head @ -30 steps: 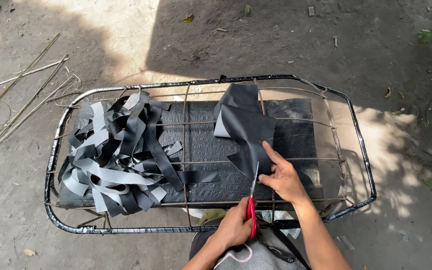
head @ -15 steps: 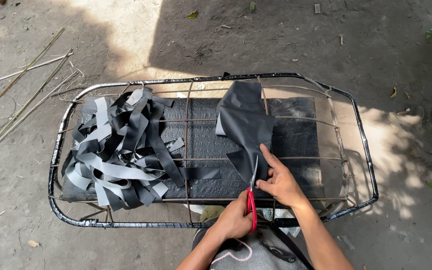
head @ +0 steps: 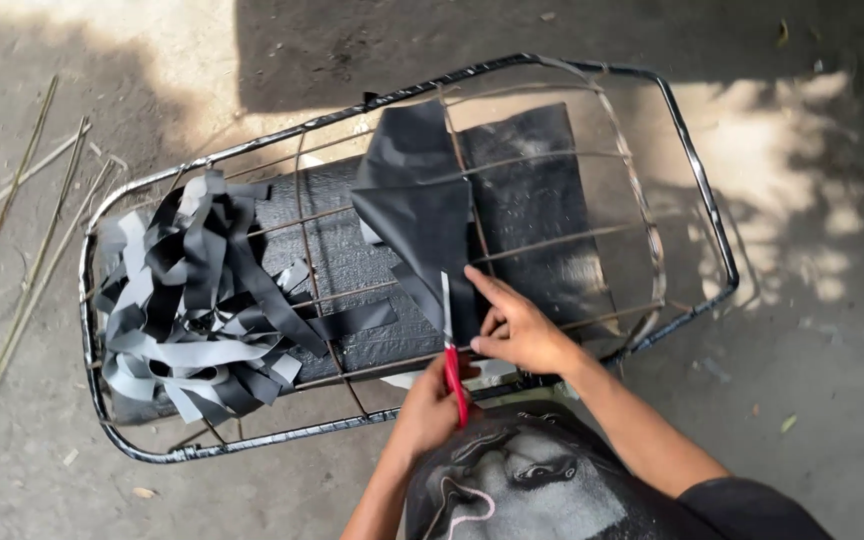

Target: Cutting strips of black synthetic material using scissors on a metal frame work surface.

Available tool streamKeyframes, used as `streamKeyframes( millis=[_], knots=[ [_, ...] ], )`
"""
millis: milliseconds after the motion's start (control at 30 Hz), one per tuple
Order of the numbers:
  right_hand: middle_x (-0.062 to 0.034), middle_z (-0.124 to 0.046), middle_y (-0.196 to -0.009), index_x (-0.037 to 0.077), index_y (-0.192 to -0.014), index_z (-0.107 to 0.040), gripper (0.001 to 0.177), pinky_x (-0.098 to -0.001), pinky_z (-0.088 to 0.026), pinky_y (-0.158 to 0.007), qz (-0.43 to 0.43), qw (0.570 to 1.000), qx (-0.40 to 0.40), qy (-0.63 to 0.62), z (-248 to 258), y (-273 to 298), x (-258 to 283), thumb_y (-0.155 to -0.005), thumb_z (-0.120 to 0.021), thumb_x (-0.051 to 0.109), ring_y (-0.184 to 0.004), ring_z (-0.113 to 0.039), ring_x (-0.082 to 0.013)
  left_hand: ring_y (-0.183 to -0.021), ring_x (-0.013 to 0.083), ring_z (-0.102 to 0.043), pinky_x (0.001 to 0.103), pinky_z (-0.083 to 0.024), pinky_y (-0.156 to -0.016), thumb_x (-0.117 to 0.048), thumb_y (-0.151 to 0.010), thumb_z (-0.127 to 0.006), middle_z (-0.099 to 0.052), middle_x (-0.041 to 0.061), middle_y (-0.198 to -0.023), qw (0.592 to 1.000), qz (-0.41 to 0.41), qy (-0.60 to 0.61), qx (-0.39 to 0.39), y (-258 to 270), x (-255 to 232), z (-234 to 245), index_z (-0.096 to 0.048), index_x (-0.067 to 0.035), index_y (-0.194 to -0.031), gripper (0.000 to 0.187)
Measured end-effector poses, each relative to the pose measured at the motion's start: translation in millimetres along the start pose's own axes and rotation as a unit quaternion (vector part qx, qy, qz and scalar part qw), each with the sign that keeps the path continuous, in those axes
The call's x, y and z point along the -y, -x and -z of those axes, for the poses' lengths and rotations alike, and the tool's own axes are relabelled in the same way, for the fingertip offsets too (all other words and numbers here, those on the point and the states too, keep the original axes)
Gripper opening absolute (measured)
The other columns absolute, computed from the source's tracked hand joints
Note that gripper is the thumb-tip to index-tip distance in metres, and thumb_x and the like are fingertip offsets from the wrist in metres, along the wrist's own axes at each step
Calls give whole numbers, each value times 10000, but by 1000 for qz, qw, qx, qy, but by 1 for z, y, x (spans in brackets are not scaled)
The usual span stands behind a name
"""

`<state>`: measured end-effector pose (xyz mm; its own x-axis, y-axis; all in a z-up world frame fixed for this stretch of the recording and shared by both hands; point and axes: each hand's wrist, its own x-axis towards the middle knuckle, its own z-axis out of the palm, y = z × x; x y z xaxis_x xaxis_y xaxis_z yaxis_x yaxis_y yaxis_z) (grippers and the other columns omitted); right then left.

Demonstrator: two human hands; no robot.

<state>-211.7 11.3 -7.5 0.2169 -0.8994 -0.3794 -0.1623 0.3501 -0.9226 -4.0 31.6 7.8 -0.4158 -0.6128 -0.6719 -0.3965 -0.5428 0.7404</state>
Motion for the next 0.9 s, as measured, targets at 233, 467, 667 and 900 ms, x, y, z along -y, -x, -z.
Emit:
streamKeyframes(
  millis=[233,467,667,900],
  knots=[
    [-206,-694,-1347,154,-1563,-535,795,-355,-631,-684,25,957,-264,-120,23,58,-75,-829,-776,-34,-872,-769,-248,-775,323,-758,342,-601,-599,102,-787,-534,-656,354,-1322,994,-109,2,-2,-38,13,101,-484,137,-1389,605],
    [-230,-732,-1316,157,-1457,-653,551,-517,-585,-954,-244,904,-347,55,-54,163,-138,-921,-759,232,-1155,-724,-427,-776,351,-755,336,-567,-499,38,-828,-585,-693,298,-1319,984,-174,26,-4,-73,24,168,-489,81,-1391,572],
    [-253,-723,-1362,65,-1373,-687,756,-506,-523,-1100,-441,853,-279,-23,-211,199,-214,-881,-727,638,-1312,-662,-420,-778,344,-762,323,-584,-495,17,-855,-584,-694,281,-1326,980,-187,17,71,-93,56,173,-458,88,-1422,586],
    [-141,-821,-850,54,-879,-803,368,-389,-543,-760,-425,842,-324,-72,-257,220,-198,-945,-714,405,-824,-721,-258,-758,335,-769,301,-585,-470,14,-876,-571,-699,276,-1315,973,-201,24,107,-99,55,177,-435,93,-1440,585]
  ],
)
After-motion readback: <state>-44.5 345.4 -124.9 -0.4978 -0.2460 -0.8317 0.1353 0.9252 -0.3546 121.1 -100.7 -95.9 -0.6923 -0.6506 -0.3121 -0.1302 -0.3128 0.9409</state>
